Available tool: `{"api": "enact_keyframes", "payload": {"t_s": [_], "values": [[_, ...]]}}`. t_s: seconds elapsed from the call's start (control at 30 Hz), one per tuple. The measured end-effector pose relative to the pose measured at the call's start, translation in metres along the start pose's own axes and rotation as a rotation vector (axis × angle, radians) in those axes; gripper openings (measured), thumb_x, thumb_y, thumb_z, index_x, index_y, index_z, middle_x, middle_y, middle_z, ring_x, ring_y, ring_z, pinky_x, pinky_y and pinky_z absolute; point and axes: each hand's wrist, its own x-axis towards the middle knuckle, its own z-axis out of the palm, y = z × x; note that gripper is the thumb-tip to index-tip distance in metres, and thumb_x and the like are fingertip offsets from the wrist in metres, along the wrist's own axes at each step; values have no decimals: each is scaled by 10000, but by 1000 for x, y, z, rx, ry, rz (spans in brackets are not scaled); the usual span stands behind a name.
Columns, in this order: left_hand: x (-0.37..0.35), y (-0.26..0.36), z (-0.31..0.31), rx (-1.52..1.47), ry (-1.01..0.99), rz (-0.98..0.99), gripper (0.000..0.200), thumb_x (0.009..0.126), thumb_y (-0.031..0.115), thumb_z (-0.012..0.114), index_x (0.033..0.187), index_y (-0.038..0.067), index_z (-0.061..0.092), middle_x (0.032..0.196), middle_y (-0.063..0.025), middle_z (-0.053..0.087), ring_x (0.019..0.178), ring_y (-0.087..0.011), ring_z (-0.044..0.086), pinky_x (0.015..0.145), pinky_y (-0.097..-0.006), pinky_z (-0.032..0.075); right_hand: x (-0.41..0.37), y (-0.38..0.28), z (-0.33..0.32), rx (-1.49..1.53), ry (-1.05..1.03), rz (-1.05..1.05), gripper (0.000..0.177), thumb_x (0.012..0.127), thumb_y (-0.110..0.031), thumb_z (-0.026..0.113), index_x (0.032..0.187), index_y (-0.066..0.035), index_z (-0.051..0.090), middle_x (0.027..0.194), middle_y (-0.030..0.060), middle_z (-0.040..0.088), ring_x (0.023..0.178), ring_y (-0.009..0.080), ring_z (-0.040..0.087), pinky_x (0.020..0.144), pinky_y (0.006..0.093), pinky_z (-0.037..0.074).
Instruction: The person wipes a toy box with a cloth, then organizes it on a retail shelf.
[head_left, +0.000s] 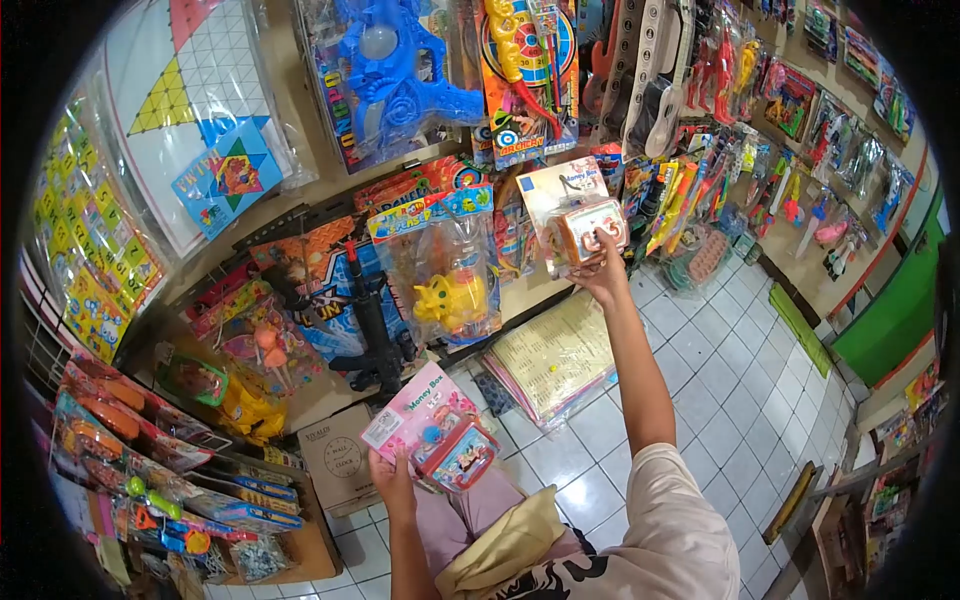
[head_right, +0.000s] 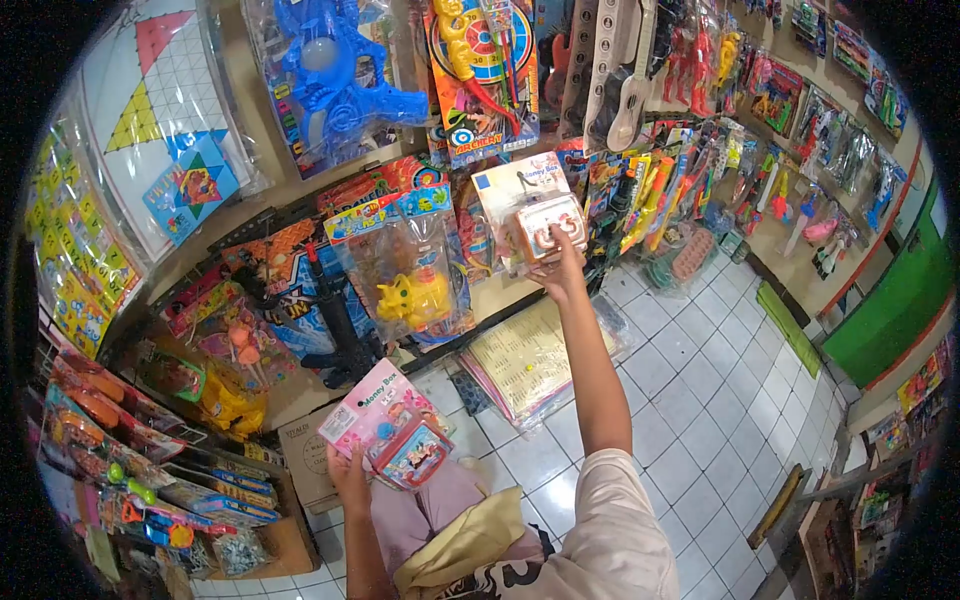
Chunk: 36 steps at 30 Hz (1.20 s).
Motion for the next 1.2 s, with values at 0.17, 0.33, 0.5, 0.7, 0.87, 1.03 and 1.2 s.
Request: {"api": "enact_keyframes", "payload": {"t_s": [0.17, 0.33, 0.5, 0.7, 0.87, 1.03, 1.2], "values": [[-7, 8, 0, 4, -9, -5, 422, 892, 14, 556, 1276, -38, 387, 1211, -123, 526, 1078, -153, 521, 942, -283, 396, -22, -13, -5, -45, -40, -36, 699, 712, -460, 724, 1239, -103, 435, 1263, 206, 426, 1145, 410, 429, 927, 662, 332], [-7, -1, -2, -25, -24, -7, 416, 890, 1, 560, 1266, -47, 390, 1193, -119, 542, 1061, -152, 540, 942, -280, 402, -20, -11, -22, -42, -102, 2, 738, 716, -478, 708, 1259, -72, 416, 1263, 209, 424, 1158, 401, 424, 955, 644, 322], [-3, -4, 5, -26, -19, 20, 417, 886, -11, 563, 1267, -50, 399, 1194, -123, 546, 1068, -155, 538, 945, -283, 402, -33, -5, -39, 74, -161, -23, 704, 753, -459, 677, 1273, -80, 393, 1268, 197, 410, 1145, 392, 435, 952, 638, 341], [10, 9, 35, 4, -100, 25, 412, 890, 4, 567, 1268, -37, 407, 1181, -114, 557, 1060, -154, 541, 929, -282, 413, -67, -10, -72, 199, -271, -114, 729, 807, -469, 614, 1389, -173, 289, 1408, 123, 309, 1257, 338, 358, 990, 625, 322], [53, 18, 104, 20, -301, 169, 343, 912, 27, 538, 1234, -35, 437, 1147, -99, 567, 1044, -144, 550, 912, -275, 423, -106, -1, -119, 222, -219, -154, 689, 832, -470, 573, 1393, -197, 282, 1446, 113, 301, 1300, 366, 334, 1016, 643, 276], [104, 23, 202, 3, -429, 315, 305, 889, 71, 583, 1165, -24, 496, 1061, -91, 607, 971, -149, 579, 861, -281, 448, -152, 17, -165, 244, -170, -164, 723, 822, -492, 573, 1410, -203, 267, 1450, 95, 308, 1312, 364, 318, 1017, 639, 277], [162, 15, 311, 74, -507, 408, 253, 837, 66, 619, 1066, -1, 537, 963, -101, 628, 891, -174, 597, 808, -308, 462, -200, 42, -208, 252, -74, -153, 719, 831, -501, 557, 1415, -199, 268, 1458, 81, 304, 1316, 357, 321, 1003, 650, 285]]}}
